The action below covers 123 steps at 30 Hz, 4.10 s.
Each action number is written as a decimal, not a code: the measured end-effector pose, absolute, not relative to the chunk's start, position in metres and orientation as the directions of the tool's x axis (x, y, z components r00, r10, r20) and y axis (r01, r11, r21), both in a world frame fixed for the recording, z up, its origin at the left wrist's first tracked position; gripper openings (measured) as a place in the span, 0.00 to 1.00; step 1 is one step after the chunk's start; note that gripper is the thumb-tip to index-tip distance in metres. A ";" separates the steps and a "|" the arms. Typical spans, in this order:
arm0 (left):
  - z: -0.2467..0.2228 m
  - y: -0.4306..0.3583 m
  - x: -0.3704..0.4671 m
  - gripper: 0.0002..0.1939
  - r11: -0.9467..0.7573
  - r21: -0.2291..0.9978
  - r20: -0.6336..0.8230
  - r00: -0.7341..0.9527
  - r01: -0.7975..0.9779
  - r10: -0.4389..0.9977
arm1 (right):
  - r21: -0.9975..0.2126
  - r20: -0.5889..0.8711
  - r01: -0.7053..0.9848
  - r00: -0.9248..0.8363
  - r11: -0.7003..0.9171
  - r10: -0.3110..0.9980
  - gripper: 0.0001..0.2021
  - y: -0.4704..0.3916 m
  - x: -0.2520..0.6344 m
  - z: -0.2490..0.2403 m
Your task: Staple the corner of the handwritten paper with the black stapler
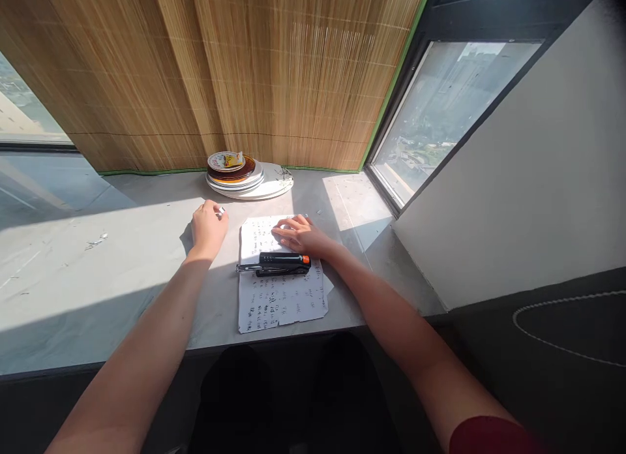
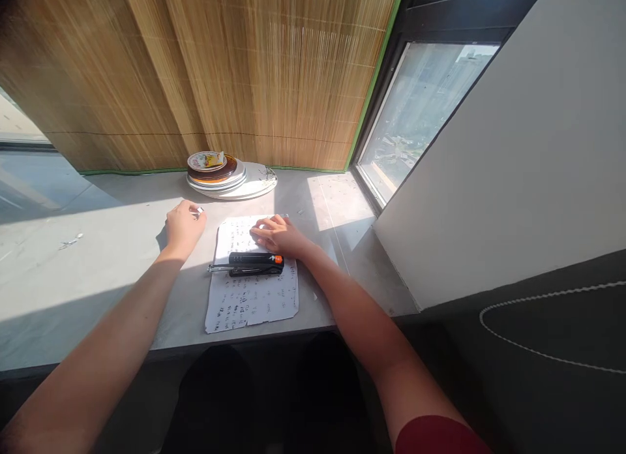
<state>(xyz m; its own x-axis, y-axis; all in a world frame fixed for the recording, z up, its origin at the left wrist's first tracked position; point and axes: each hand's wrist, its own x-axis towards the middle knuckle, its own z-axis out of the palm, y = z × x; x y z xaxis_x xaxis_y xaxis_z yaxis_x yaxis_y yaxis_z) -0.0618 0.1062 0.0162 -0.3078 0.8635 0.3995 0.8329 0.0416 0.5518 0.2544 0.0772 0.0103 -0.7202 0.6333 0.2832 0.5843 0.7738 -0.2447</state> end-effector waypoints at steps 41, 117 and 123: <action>0.028 0.085 -0.021 0.13 -0.517 0.815 0.514 0.085 0.261 0.854 | -0.670 0.414 0.321 -0.586 0.669 0.696 0.15 0.076 0.276 0.036; 0.036 0.075 -0.011 0.12 -0.438 0.876 0.363 0.325 0.200 0.873 | -0.800 0.418 0.229 -0.451 0.555 0.789 0.12 0.074 0.285 0.044; 0.037 0.075 -0.012 0.13 -0.461 0.857 0.386 0.307 0.230 0.870 | -0.821 0.418 0.199 -0.430 0.535 0.800 0.12 0.074 0.286 0.043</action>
